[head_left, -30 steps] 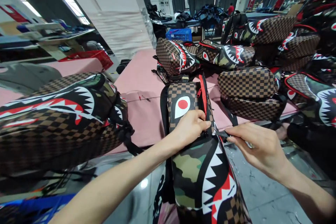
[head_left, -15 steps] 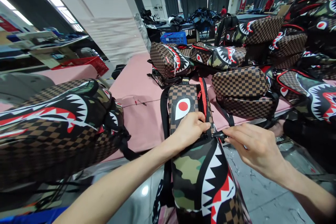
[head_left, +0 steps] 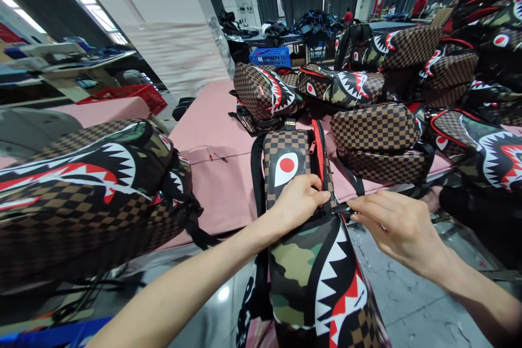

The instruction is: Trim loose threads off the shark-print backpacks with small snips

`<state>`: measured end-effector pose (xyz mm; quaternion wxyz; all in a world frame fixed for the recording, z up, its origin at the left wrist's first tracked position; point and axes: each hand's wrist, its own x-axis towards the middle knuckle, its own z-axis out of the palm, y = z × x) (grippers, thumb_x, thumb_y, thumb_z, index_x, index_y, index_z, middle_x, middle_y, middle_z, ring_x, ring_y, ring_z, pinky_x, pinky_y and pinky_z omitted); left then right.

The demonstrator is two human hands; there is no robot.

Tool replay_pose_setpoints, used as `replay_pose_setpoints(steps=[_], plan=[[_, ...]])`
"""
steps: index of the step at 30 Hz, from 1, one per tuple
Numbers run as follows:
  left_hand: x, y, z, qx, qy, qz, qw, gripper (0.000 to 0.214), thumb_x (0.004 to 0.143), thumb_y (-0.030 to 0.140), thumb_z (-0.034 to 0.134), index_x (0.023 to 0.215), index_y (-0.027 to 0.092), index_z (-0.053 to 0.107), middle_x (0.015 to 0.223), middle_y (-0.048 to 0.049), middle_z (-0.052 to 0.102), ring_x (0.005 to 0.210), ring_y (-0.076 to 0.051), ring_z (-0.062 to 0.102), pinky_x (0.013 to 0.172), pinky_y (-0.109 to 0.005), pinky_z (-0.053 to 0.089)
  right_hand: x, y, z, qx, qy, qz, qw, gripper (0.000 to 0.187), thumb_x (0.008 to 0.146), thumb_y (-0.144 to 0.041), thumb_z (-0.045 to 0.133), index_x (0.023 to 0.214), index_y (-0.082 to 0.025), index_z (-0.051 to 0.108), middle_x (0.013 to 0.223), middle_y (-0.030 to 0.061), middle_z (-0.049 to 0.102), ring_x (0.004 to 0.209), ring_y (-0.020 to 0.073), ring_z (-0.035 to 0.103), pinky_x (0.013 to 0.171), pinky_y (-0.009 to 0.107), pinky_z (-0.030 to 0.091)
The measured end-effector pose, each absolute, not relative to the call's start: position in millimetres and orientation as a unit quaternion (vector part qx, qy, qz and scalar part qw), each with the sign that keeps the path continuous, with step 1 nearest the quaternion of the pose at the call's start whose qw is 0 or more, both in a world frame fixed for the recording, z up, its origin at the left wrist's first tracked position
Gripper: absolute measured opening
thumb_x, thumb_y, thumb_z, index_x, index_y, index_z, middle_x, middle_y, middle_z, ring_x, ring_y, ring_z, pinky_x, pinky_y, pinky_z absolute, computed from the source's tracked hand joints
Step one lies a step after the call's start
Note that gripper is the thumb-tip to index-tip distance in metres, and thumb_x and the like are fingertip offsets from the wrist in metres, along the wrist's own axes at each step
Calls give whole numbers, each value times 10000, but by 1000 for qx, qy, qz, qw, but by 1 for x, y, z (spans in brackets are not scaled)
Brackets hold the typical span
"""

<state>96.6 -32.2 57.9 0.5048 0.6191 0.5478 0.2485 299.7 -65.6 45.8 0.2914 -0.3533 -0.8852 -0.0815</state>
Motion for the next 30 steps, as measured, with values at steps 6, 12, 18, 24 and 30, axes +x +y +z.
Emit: replay_pose_setpoints(steps=[6,12,18,24,30], plan=[[96,-34,57,624,548,242,502,161,726,300,548,675,181,452,501,57,416,454,-72,340,451,-211,235,296,-68,53,-341,-893,-134,261,106,864,-173,537,914,-163,630,833,34,695,718,157,614,629,293,478],[96,-36,54,624,543,246,506,132,729,291,535,701,171,489,541,36,466,486,-85,386,473,-214,260,289,-74,58,-335,-894,-193,226,153,854,-116,511,891,-161,652,760,30,682,643,152,587,590,306,465],[93,-37,54,632,544,241,496,127,725,296,533,708,173,504,541,36,459,501,-92,388,481,-212,270,295,-71,53,-345,-891,-126,268,111,862,-160,536,892,-182,641,827,25,694,705,144,615,638,280,479],[93,-37,53,632,541,238,500,143,719,312,531,702,173,500,548,33,462,496,-89,374,476,-213,264,293,-73,57,-346,-896,-122,252,131,873,-188,521,890,-171,649,806,40,688,688,150,610,621,287,479],[92,-37,53,636,540,241,495,166,725,321,540,678,180,467,508,49,422,470,-83,353,456,-214,234,292,-71,58,-344,-900,-126,237,153,884,-195,503,855,-171,652,777,35,683,698,145,609,620,275,472]])
